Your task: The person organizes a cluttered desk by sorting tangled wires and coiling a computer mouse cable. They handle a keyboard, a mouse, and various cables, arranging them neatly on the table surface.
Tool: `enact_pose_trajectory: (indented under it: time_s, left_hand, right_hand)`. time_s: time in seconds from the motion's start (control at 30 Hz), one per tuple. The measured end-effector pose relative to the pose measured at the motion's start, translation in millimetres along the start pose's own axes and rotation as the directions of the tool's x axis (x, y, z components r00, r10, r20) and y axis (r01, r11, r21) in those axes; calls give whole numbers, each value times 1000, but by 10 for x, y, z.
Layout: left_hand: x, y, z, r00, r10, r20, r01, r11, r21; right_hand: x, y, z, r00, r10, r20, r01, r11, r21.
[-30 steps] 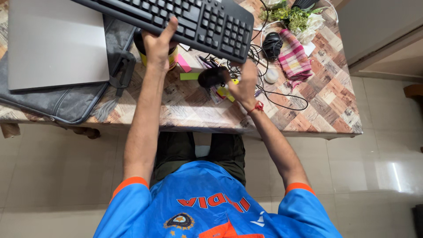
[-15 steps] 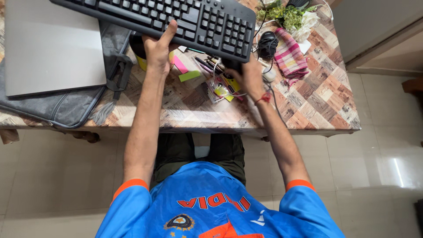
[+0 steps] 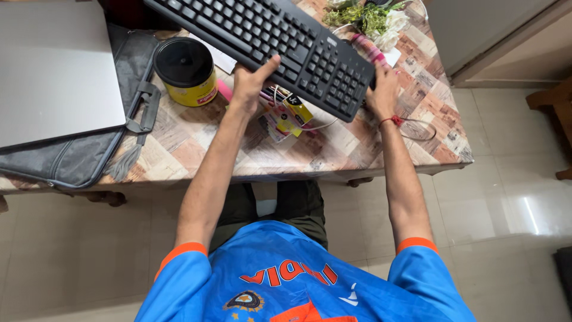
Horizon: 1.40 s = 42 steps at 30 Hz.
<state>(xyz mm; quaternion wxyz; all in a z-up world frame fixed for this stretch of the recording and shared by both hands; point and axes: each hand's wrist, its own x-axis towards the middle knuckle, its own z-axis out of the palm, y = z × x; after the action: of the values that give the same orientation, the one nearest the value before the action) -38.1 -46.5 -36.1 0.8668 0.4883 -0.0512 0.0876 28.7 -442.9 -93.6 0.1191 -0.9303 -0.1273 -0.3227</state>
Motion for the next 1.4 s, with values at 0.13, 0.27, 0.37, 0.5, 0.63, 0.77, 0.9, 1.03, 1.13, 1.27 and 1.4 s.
enact_pose_trajectory:
  time_s: [0.13, 0.27, 0.37, 0.5, 0.63, 0.77, 0.9, 1.03, 1.13, 1.27, 1.4]
  left_hand:
    - [-74, -100, 69, 999, -37, 21, 37, 999, -15]
    - [-89, -126, 32, 997, -76, 11, 76, 997, -9]
    - [-84, -127, 9, 992, -128, 19, 128, 992, -22]
    - [-76, -152, -10, 986, -167, -23, 166, 986, -29]
    - [-45, -238, -95, 973, -219, -73, 218, 976, -14]
    - [34, -394, -235, 961, -277, -6, 277, 961, 21]
    - [84, -463, -349, 916, -402, -3, 392, 893, 220]
    - [-106, -282, -339, 926, -374, -49, 355, 820, 449]
    - [-292, -11, -347, 999, -12, -37, 36, 675, 737]
    - [-536, 345, -485, 870, 489, 62, -182, 200, 963]
    - [-596, 458, -728, 674, 738, 25, -84, 43, 996]
  right_hand:
    - [-103, 242, 187, 997, 21, 79, -41, 967, 253]
    - [-79, -70, -106, 908, 393, 143, -398, 709, 582]
    - [14, -472, -388, 860, 314, 402, -494, 315, 810]
    - [94, -784, -456, 891, 165, 424, -436, 46, 899]
    - [82, -887, -264, 884, 274, 380, -394, -3, 919]
    - [-17, -839, -43, 873, 335, 355, -342, -100, 934]
    - [-101, -816, -8, 845, 420, 331, -292, -156, 944]
    - [-215, -758, 143, 815, 483, 321, -275, -166, 947]
    - [-345, -679, 385, 838, 497, 225, -273, 24, 962]
    - [-478, -834, 426, 892, 447, 62, -341, 578, 741]
    - [-439, -1244, 65, 883, 449, 138, -463, 787, 406]
